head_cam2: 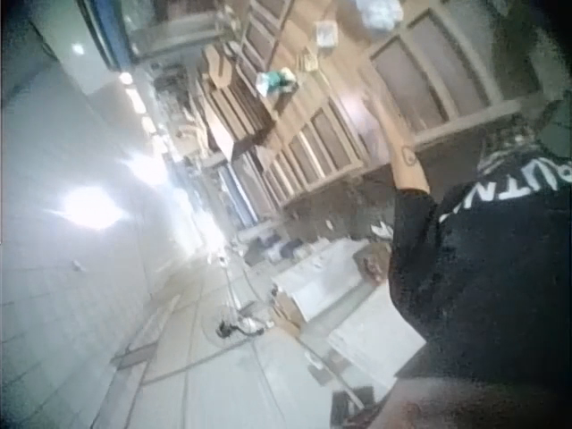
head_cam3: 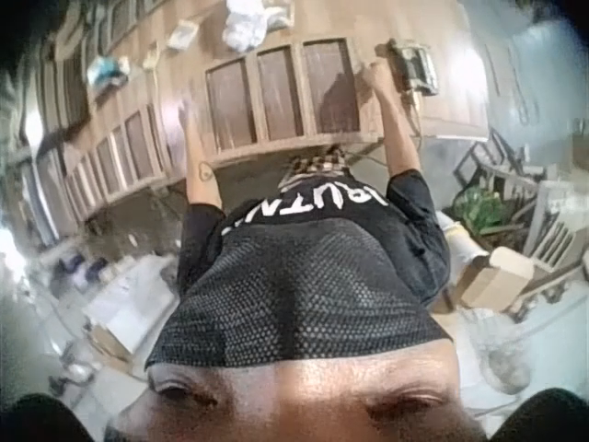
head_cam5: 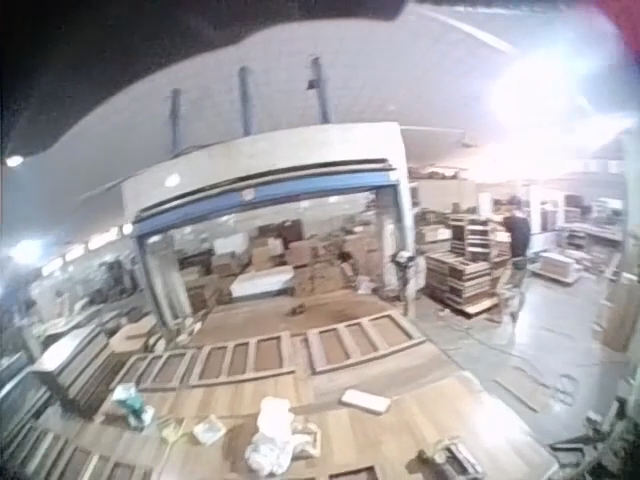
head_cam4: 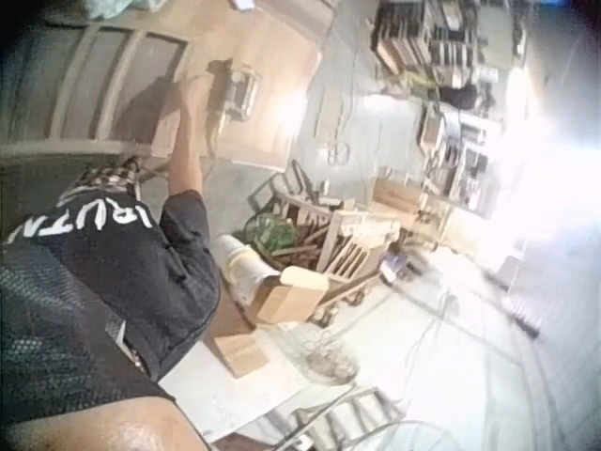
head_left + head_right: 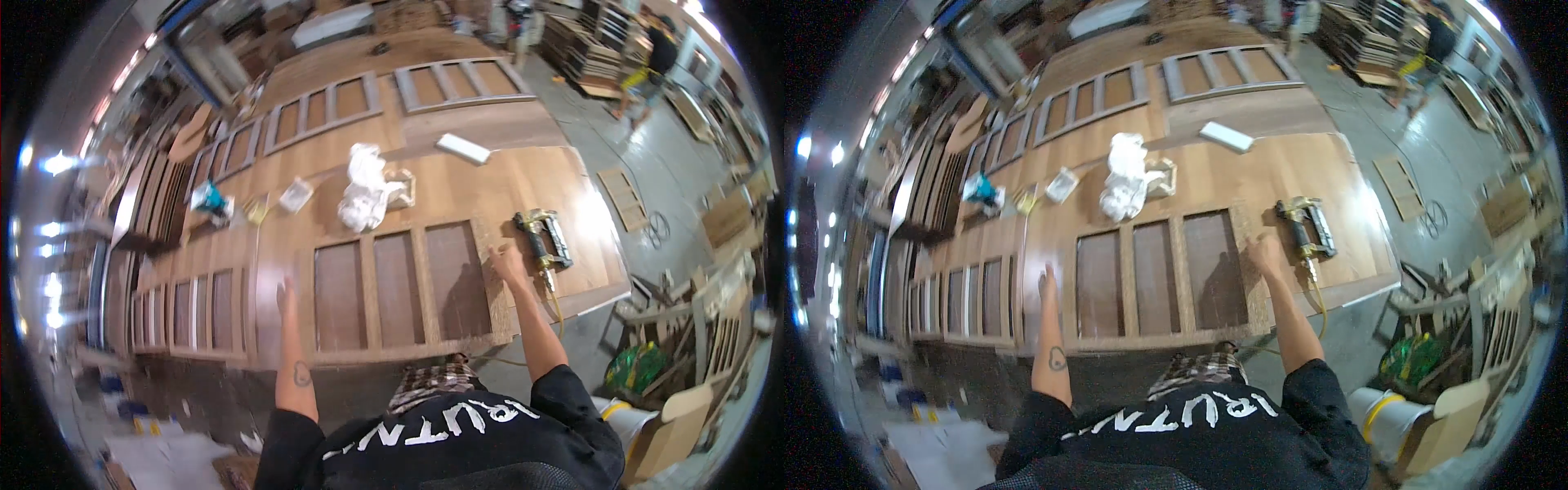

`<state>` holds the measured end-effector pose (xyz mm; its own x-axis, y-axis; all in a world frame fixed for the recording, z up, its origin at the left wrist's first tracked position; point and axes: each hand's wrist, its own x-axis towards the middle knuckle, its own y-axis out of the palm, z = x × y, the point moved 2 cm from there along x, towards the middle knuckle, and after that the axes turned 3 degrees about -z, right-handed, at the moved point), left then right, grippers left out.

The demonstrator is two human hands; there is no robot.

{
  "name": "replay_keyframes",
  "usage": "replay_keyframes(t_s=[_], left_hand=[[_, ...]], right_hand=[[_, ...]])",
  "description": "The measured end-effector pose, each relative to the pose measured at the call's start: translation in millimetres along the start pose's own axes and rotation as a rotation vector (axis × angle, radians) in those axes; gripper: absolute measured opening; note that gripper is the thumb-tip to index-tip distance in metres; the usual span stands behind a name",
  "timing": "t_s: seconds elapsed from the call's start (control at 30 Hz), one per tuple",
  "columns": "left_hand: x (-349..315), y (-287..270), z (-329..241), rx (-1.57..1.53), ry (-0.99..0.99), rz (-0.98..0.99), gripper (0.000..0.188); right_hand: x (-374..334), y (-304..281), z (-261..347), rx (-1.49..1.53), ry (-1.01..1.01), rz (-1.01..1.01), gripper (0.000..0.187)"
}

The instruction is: The person aligns wooden panels on a workbench and secures them using a pneumatic nail gun. They use a metal square to check the alignment of the boards and wipe the wooden surface with a white cloth.

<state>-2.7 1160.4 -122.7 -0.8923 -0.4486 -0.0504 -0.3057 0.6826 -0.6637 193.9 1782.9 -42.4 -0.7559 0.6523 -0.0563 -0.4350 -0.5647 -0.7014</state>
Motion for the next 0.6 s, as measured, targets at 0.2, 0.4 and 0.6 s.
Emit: replay_keyframes(t_s=[0.2,0.4,0.6], left_hand=[[-111.4,-84.1,-25.7,-0.316,0.079,0.057,0.028],[-260.6,-179.3,87.9,-0.471,-0.373,-0.214,0.015],[-439.7,-156.0,356.9,0.144,-0.587,-0.277,0.021]], right_hand=[[-70.3,-14.2,22.3,0.192,-0.16,-0.176,0.029],[-196.5,20.8,45.9,0.197,-0.127,0.195,0.027],[-292.5,126.1,146.3,0.374,-0.189,0.481,0.03]])
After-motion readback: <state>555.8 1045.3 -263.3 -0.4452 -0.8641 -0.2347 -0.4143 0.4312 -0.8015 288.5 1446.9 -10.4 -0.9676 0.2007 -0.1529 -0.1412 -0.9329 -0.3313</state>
